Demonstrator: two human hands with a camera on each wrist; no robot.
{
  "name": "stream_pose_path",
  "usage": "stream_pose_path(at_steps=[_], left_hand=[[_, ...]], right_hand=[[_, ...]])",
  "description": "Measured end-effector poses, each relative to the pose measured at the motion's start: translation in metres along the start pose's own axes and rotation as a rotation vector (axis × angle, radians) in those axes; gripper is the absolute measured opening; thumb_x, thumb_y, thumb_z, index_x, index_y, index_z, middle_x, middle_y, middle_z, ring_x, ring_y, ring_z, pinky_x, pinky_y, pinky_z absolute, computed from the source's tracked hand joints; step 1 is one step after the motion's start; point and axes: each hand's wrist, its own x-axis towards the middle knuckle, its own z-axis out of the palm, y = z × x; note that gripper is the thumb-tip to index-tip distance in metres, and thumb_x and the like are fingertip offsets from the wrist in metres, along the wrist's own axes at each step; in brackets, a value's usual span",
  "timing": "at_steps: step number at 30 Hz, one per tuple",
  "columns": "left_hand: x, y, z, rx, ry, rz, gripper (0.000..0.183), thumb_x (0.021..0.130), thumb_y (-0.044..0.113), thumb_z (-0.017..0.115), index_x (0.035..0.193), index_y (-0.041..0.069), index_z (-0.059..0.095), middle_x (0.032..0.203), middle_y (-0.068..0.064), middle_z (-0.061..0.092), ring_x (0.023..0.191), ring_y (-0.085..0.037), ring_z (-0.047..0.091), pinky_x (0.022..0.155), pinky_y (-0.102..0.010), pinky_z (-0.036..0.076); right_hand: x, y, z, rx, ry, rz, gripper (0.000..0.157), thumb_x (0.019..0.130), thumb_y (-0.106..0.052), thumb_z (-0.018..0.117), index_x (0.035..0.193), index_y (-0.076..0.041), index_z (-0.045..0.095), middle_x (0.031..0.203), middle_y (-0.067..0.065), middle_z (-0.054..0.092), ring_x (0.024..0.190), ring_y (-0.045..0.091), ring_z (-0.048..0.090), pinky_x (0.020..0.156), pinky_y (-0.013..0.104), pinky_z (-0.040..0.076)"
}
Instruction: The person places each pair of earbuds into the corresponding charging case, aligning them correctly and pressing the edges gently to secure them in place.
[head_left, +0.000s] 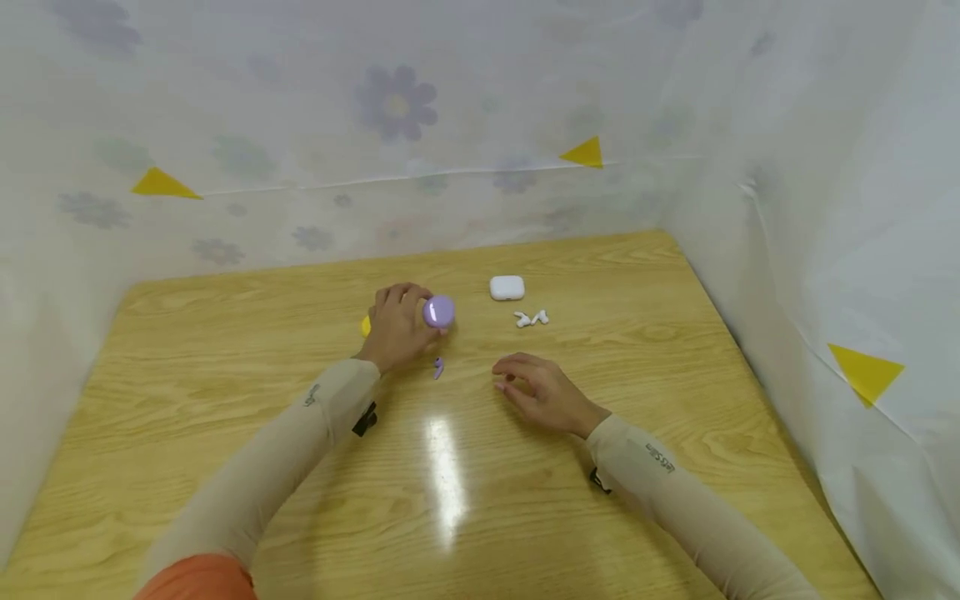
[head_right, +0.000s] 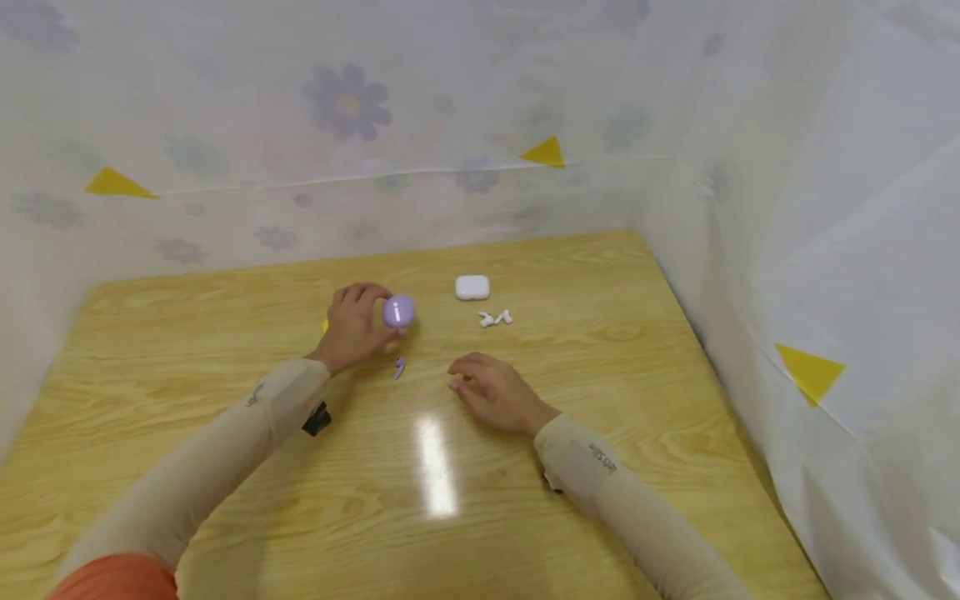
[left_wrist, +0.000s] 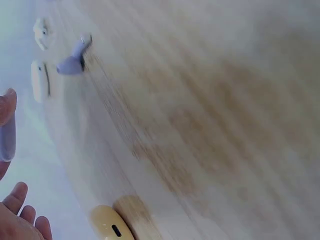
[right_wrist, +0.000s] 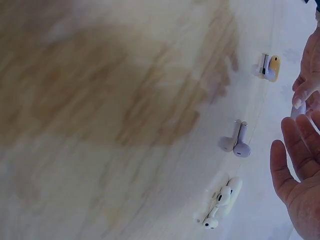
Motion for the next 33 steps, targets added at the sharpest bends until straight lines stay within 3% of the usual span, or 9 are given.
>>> stream_pose_path(at_steps=[10,18,27,33], left_hand=[[-0.037,0.007,-0.015,-0.013,0.146,0.096,0.057,0.069,0.025,0.086,0.113,0.009,0.055,0.134,-0.015,0.048,0.126,-0.038,0.036,0.098,-0.062,0.028],[-0.068,0.004,-0.020,0.053,0.253,0.217,0.061,0.063,0.021,0.090,0.111,0.008,0.055,0.130,-0.016,0.051,0.118,-0.039,0.041,0.092,-0.057,0.032],[-0.092,0.010,-0.007,0.131,0.337,0.362,0.065,0.058,0.023,0.093,0.109,0.007,0.056,0.126,-0.018,0.053,0.114,-0.038,0.045,0.088,-0.053,0.037],[-0.101,0.016,0.007,0.181,0.378,0.431,0.056,0.065,0.027,0.088,0.108,0.006,0.058,0.124,-0.019,0.053,0.114,-0.038,0.047,0.090,-0.051,0.038]], right_hand=[[0.006,-0.003,0.002,0.011,-0.006,-0.008,0.020,0.089,-0.006,0.065,0.107,0.002,0.066,0.107,0.011,0.068,0.088,0.016,0.065,0.068,0.024,0.053],[0.011,-0.007,0.005,0.017,-0.001,-0.054,0.020,0.087,-0.005,0.066,0.106,0.002,0.066,0.107,0.013,0.068,0.087,0.017,0.065,0.069,0.027,0.055],[0.024,-0.012,0.012,0.017,0.013,-0.102,0.021,0.088,-0.007,0.066,0.107,0.001,0.066,0.108,0.013,0.067,0.088,0.020,0.066,0.072,0.030,0.056],[0.036,-0.021,0.014,0.056,-0.035,-0.089,0.027,0.089,-0.010,0.066,0.112,0.003,0.064,0.117,0.019,0.064,0.095,0.026,0.067,0.079,0.034,0.057]])
